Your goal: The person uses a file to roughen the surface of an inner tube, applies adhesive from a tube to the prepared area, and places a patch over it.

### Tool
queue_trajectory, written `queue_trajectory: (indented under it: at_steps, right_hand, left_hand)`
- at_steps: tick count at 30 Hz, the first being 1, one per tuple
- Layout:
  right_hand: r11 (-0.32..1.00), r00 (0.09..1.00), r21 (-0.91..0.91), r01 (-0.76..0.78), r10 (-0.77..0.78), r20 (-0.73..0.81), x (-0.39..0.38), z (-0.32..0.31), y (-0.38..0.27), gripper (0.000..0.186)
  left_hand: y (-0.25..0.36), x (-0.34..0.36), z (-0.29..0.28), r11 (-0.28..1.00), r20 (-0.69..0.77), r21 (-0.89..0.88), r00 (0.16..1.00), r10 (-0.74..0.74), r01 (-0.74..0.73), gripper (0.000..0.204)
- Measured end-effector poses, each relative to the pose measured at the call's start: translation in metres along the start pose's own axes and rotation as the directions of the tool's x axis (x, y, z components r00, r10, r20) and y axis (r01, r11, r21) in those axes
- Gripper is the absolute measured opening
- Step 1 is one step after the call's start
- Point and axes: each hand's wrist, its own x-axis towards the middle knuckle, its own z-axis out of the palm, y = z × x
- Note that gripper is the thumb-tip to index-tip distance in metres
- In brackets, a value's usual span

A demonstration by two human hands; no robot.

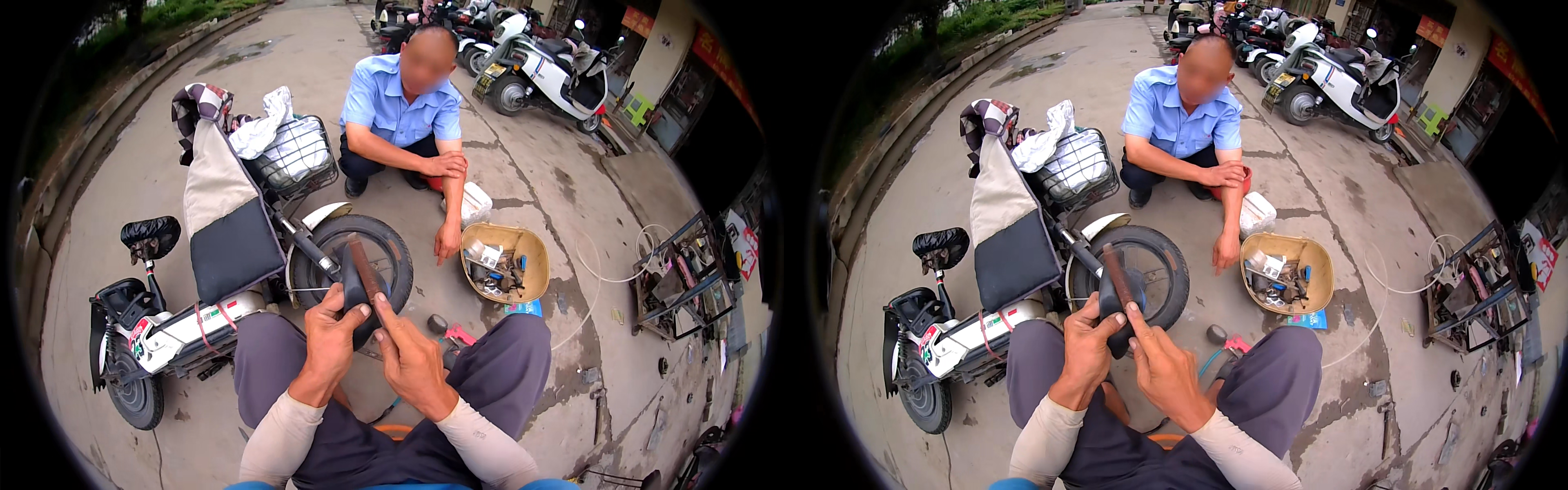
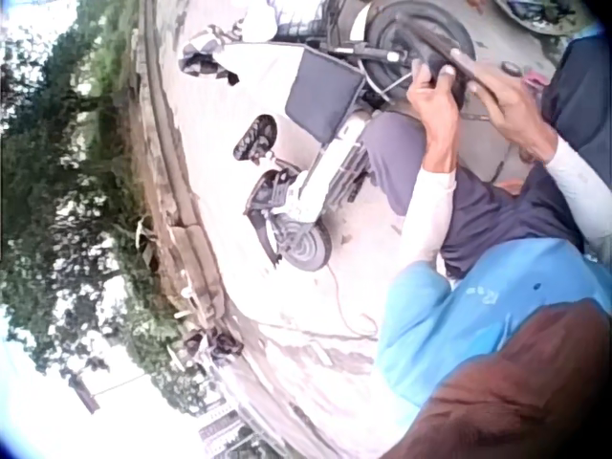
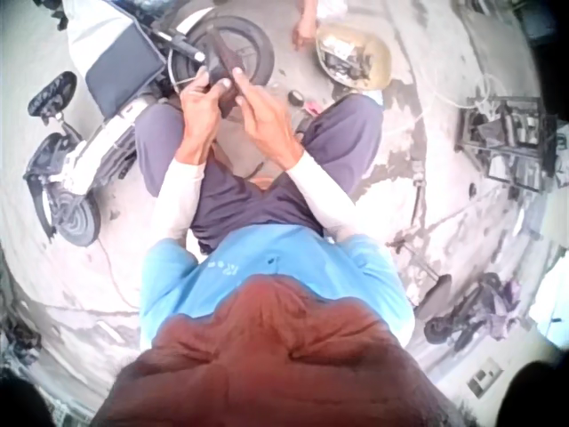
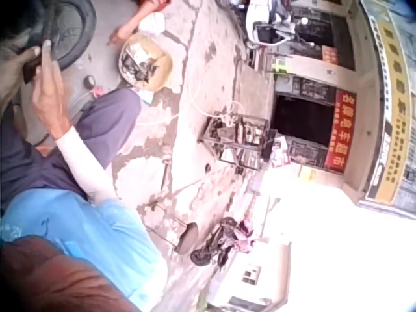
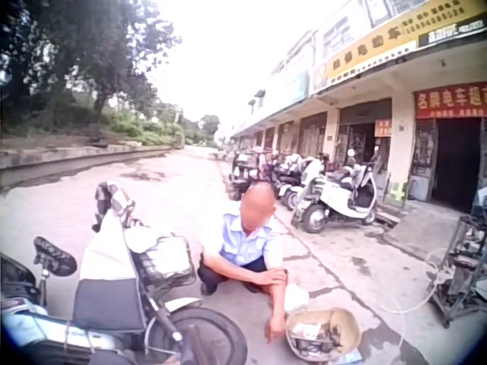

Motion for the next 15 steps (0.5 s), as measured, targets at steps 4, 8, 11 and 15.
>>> queue_trajectory:
  at_steps: [4,8,11,15]
  right_hand:
    - [0.999,0.999,-0.035,-0.025,0.023,-0.037,-0.026,0.001,0.0,0.061]
    - [0.999,1.0,0.032,-0.006,0.006,-0.002,0.021,-0.002,-0.005,0.057]
    - [0.988,0.999,0.156,-0.01,0.017,-0.045,0.017,-0.009,-0.002,0.054]
    - [0.993,0.998,0.108,-0.039,0.043,-0.035,-0.03,-0.013,-0.004,0.054]
  left_hand:
    - [-0.01,0.005,-0.009,1.0,0.05,0.022,0.999,0.018,-0.019,0.027]
    - [-0.005,0.007,-0.012,0.997,0.023,-0.075,1.0,-0.011,0.013,0.029]
    - [0.002,-0.001,-0.004,1.0,-0.022,-0.013,1.0,-0.018,0.018,0.024]
    - [0.0,0.004,-0.005,0.999,0.003,-0.053,1.0,-0.002,0.003,0.023]
